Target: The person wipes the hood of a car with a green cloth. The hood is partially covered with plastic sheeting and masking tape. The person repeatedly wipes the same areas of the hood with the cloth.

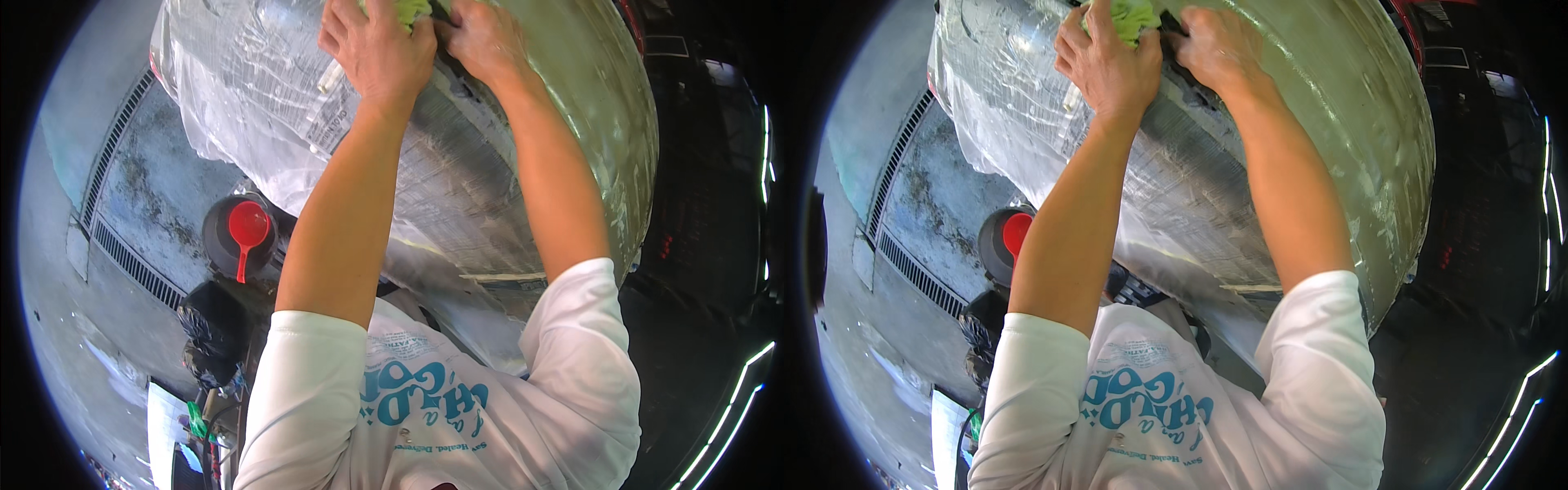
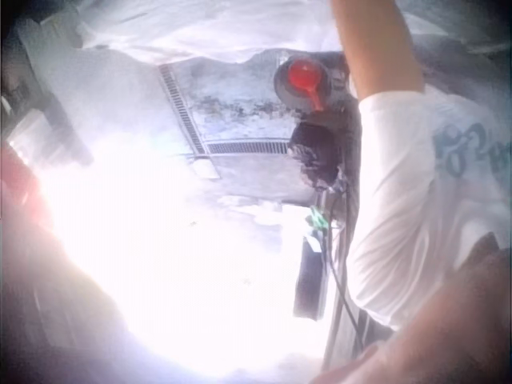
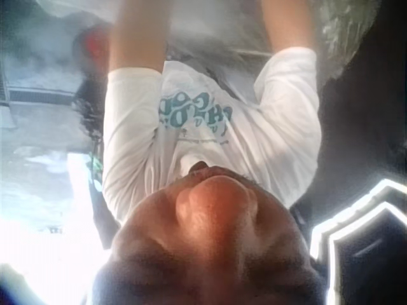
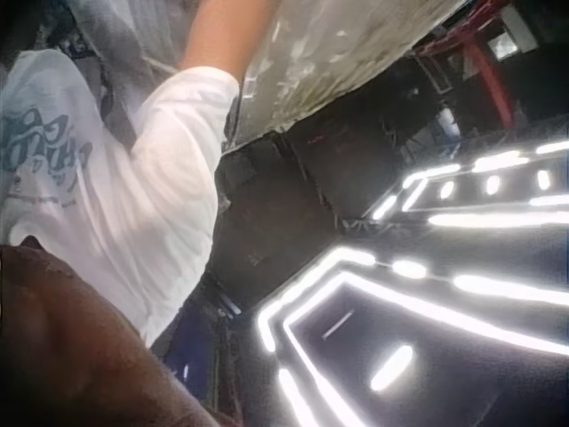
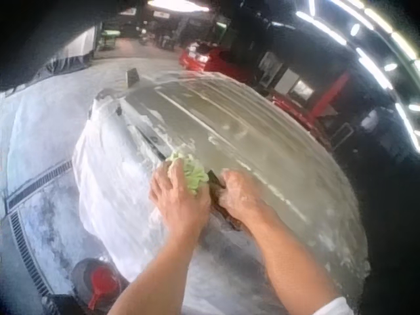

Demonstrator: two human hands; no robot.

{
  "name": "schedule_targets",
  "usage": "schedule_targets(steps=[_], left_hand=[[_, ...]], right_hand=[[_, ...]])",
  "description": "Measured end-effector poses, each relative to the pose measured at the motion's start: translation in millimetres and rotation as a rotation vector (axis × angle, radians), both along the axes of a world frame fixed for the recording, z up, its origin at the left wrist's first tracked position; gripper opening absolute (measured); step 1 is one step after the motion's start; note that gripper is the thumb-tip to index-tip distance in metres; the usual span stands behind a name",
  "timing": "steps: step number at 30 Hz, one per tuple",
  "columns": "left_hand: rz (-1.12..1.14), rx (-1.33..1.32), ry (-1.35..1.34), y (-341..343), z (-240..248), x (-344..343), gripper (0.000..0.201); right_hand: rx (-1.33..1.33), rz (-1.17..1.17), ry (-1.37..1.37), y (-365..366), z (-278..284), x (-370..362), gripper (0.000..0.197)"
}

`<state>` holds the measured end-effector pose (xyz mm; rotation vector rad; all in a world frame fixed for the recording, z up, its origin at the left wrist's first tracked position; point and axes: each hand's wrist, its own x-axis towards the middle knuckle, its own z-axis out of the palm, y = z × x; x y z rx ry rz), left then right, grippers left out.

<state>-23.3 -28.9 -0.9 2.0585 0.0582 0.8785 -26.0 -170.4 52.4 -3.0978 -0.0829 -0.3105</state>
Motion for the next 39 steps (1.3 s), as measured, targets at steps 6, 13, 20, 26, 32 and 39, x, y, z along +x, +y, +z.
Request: schedule_targets(steps=[6,13,20,26,32,39], left_hand=[[-0.105,-0.025,0.075,-1,-10,6,0.061],[-0.089,0.041,0.091,3,-4,5,0.070],[-0.391,0.069,0.265,27,28,-2,0.089],[-0.398,-0.101,0.082,46,35,-58,0.072],[-1.170,-0.623,0.859,33,63,-182,0.035],[-1.240,-1.062,0.981,31,41,-202,0.034]], right_hand=[[0.706,-0.494,-0.123,-92,39,-128,0.042],[1.810,-0.567,-0.378,-97,42,-264,0.040],[1.894,-0.631,-0.382,-44,41,-313,0.034],[1.604,-0.755,-0.402,-4,29,-310,0.056],[1.612,-0.735,-0.244,38,56,-294,0.064],[1.904,-0.822,-0.174,54,66,-308,0.034]])
